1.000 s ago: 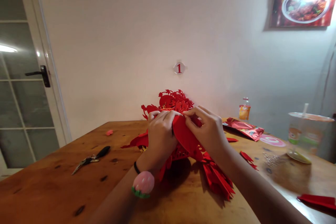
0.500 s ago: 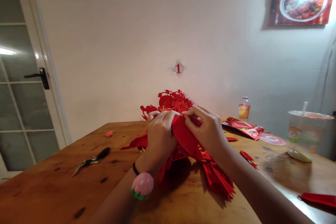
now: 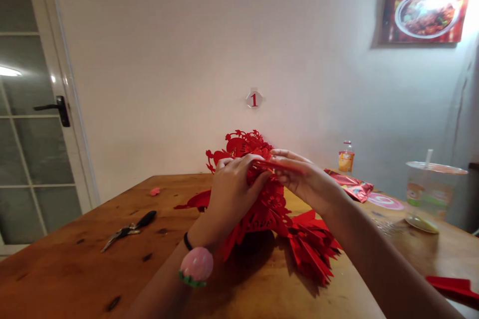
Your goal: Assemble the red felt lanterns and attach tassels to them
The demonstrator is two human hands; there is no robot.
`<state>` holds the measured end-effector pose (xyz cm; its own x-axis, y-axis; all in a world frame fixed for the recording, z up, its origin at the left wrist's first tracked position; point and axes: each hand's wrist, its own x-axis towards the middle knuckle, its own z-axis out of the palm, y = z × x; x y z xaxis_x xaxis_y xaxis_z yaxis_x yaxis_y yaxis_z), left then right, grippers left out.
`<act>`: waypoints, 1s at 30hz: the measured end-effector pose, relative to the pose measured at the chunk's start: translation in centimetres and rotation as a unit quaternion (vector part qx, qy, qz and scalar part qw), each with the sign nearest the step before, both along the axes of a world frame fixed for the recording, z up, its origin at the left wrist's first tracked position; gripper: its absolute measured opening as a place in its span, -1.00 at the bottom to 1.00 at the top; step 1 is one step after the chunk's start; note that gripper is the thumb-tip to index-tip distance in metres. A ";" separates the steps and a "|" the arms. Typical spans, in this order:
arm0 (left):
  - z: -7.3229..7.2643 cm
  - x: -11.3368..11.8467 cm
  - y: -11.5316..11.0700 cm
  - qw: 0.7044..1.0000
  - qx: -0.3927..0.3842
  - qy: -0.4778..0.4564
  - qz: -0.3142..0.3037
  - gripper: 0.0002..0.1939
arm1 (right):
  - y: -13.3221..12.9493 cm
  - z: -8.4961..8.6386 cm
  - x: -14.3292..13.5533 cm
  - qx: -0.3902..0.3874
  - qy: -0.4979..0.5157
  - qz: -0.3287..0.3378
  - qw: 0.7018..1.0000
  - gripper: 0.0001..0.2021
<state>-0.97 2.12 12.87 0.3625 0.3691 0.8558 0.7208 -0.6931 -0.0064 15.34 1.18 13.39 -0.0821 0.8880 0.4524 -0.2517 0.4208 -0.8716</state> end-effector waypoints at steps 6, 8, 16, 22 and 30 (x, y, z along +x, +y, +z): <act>0.0 -0.3 0.7 0.999 -0.014 -0.039 0.022 -0.76 | 1.2 0.1 0.1 0.035 0.091 0.059 0.994 -0.82; 0.0 -0.6 1.0 0.999 0.000 -0.033 0.035 -0.76 | 1.1 0.1 0.0 0.066 0.064 0.038 0.995 -0.78; 1.6 -3.5 1.2 0.993 -0.031 0.061 0.100 -0.57 | 0.5 -0.3 -0.2 0.106 -0.032 -0.046 0.993 -0.52; 2.4 -5.7 0.7 0.976 -0.093 0.112 0.161 -0.52 | 0.0 -0.3 0.2 0.118 -0.086 -0.086 0.986 -0.54; 3.0 -6.9 -0.4 0.949 -0.235 0.160 0.134 -0.55 | -0.2 0.2 2.0 0.147 -0.141 -0.150 0.968 -0.59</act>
<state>-7.83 1.71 15.88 0.4154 0.7989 0.4350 0.8849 -0.4656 0.0101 17.38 1.02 13.56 0.0021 0.7273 0.6863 0.1501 0.6783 -0.7193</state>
